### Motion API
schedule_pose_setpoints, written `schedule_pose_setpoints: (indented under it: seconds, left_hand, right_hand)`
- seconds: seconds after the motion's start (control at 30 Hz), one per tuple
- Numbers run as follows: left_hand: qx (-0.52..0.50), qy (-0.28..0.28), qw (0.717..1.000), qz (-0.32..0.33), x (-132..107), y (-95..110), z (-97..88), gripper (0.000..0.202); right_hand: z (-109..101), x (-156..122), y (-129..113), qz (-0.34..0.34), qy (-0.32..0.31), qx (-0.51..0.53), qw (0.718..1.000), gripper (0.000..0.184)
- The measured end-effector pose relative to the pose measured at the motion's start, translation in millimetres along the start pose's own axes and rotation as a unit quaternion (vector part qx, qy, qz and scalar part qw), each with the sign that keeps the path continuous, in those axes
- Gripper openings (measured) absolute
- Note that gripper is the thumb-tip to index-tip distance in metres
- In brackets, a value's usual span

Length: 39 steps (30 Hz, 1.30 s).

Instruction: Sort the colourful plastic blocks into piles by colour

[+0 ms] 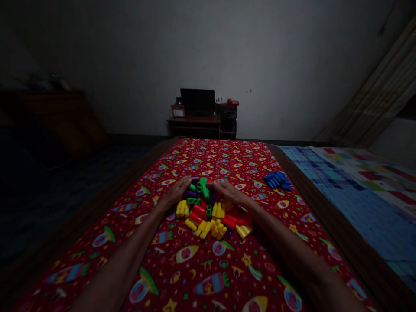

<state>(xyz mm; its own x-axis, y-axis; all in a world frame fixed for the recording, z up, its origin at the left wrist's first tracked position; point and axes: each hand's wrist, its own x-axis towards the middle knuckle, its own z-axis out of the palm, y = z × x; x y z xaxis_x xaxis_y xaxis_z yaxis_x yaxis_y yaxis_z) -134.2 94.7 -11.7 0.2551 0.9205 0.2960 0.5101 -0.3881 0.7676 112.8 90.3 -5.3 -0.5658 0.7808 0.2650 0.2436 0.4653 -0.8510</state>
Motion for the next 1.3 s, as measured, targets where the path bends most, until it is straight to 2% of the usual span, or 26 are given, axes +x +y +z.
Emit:
schedule_pose_setpoints:
  seconds: [0.17,0.33,0.4,0.5,0.63,0.73,0.87,1.03,1.13,1.3]
  left_hand:
    - [0.03,0.064,0.997,-0.001,-28,4,11.3,0.056]
    - [0.027,0.089,0.996,-0.001,-39,5,17.3,0.047]
    - [0.019,0.101,0.995,-0.008,-40,4,16.7,0.044]
    - [0.019,0.119,0.993,-0.015,-39,2,15.2,0.04]
    - [0.039,0.148,0.988,0.004,-38,0,13.9,0.038]
    - [0.034,0.165,0.986,0.016,-38,2,13.2,0.042]
    - [0.019,0.137,0.99,0.041,-39,9,13.1,0.049]
    - [0.029,0.039,0.996,0.069,-38,17,17.0,0.049]
    - [0.009,0.015,0.998,0.064,-35,18,20.3,0.042]
    - [-0.037,0.005,0.998,0.048,-34,16,21.3,0.038]
  right_hand:
    - [0,-9,-19,-0.035,-0.007,-0.118,0.992,0.048]
    - [15,-11,-30,-0.15,-0.034,-0.264,0.952,0.041]
    - [17,-11,-31,-0.163,-0.025,-0.281,0.945,0.032]
    - [11,-9,-31,-0.11,0.04,-0.238,0.964,0.03]
    - [-5,-3,-27,-0.027,0.176,-0.069,0.982,0.028]
    - [-10,0,-24,-0.006,0.194,0.062,0.979,0.029]
    - [-1,2,-21,0.004,0.164,0.127,0.978,0.03]
    - [18,3,-19,0.006,0.146,0.131,0.981,0.028]
    - [18,0,-22,-0.006,0.128,0.08,0.989,0.028]
    - [1,-5,-33,-0.019,0.127,-0.088,0.988,0.024]
